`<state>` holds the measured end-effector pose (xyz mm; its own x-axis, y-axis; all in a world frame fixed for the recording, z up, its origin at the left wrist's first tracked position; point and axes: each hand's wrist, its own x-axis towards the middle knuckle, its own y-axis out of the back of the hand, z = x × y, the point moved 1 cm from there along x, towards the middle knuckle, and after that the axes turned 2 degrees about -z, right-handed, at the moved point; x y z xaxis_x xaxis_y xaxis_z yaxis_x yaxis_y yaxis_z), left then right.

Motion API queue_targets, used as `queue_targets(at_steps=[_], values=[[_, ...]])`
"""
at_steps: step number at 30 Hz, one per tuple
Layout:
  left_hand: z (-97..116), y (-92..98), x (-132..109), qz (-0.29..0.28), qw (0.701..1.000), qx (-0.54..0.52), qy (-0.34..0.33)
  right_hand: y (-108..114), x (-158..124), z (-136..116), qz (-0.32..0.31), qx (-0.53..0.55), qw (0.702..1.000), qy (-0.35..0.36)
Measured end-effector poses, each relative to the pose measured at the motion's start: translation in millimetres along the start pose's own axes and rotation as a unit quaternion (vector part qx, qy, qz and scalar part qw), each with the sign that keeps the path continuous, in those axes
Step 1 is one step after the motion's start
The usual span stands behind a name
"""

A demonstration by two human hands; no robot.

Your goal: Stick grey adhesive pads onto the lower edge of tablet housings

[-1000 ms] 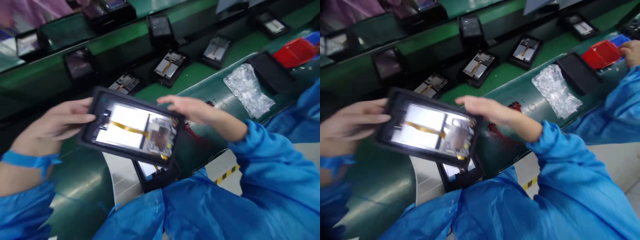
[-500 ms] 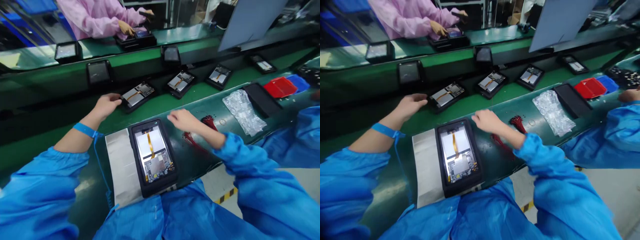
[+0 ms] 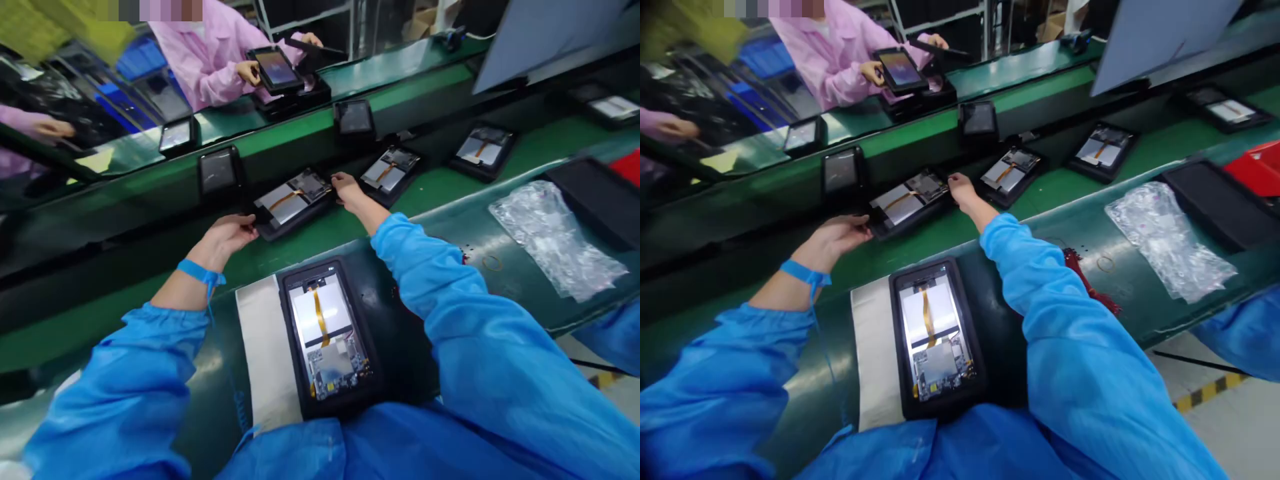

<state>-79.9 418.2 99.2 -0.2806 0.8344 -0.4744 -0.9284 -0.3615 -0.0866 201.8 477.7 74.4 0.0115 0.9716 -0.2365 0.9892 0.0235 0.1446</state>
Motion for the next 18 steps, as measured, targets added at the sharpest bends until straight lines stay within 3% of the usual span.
queue_targets(at_steps=[4, 8, 11, 15, 16, 18], values=[[6, 39.1, -81, -0.016, 1.0, 0.004, -0.022, 10, -39, -10, -0.06, 0.081, 0.995, -0.027], [-16, 75.1, -189, -0.078, 0.992, 0.065, -0.07, 28, -103, -14, -0.125, 0.113, 0.986, -0.011], [-53, 90.9, -260, -0.111, 0.985, 0.1, -0.088, 47, -150, -19, -0.157, 0.099, 0.983, 0.004], [-116, 106.9, -321, -0.239, 0.944, 0.223, -0.042, 58, -179, -28, -0.178, 0.007, 0.983, 0.051], [-131, 113.6, -329, -0.245, 0.928, 0.276, -0.058, 56, -178, -27, -0.186, -0.019, 0.98, 0.06], [-159, 131.4, -336, -0.175, 0.891, 0.393, -0.144, 49, -171, -21, -0.204, -0.061, 0.975, 0.061]])
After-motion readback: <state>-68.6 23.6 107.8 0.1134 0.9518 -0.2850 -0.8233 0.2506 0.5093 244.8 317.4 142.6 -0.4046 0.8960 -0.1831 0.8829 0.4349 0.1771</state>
